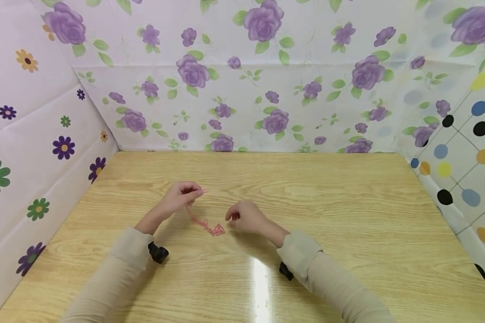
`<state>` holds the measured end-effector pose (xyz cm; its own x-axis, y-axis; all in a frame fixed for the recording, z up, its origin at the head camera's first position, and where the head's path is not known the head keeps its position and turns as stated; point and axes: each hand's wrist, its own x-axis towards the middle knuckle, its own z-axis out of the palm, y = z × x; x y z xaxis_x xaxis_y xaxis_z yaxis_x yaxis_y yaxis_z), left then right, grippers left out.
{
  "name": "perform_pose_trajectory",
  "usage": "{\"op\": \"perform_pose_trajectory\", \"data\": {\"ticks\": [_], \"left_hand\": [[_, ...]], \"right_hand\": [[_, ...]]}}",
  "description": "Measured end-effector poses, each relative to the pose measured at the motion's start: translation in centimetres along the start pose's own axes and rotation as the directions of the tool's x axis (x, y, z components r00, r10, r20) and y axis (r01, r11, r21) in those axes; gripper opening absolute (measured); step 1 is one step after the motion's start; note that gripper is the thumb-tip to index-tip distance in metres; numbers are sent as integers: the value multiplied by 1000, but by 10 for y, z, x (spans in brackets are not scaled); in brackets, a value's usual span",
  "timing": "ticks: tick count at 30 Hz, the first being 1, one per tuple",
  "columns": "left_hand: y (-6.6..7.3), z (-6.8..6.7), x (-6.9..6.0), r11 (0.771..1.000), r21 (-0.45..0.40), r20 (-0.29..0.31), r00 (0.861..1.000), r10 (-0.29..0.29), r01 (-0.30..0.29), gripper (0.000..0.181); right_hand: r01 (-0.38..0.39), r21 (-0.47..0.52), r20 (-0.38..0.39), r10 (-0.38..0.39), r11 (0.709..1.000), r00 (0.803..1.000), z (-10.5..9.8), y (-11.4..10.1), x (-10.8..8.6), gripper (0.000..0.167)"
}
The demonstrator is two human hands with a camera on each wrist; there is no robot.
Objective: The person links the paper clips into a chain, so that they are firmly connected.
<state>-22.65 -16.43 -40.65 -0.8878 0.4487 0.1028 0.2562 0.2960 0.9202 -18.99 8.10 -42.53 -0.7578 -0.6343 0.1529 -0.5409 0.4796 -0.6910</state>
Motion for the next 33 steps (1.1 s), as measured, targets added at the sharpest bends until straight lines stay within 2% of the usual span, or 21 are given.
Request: {"op": "perform_pose_trajectory", "data": {"ticks": [2, 6, 10, 12, 20, 25, 33], "left_hand": [[-2, -6, -1, 999, -34, 10, 999, -39, 39, 21], [-7, -16, -2, 992, -72, 32, 994, -107, 109, 20], [-12, -20, -2, 985, -79, 20, 988, -150, 151, 22], [-14, -21, -3, 984, -78, 8, 987, -158, 159, 24], [-10, -19, -7, 991, -60, -25, 992, -122, 120, 25], [-3, -14, -8, 994, -78, 22, 997, -80, 81, 24], [8, 1, -7, 993, -112, 94, 995, -23, 34, 15]], "right_hand": [[1, -20, 43, 0, 1000, 999, 2, -1, 0, 10], [56, -88, 122, -45, 995, 992, 7, -3, 3, 16], [137, -164, 190, -105, 977, 976, 11, -2, 4, 19], [140, -198, 201, -100, 970, 974, 12, 0, 3, 18], [83, -279, 195, -28, 957, 980, -5, 9, -16, 17], [48, -280, 183, 5, 959, 983, -20, 15, -30, 16], [29, -311, 175, 28, 950, 984, -29, 24, -41, 8]]}}
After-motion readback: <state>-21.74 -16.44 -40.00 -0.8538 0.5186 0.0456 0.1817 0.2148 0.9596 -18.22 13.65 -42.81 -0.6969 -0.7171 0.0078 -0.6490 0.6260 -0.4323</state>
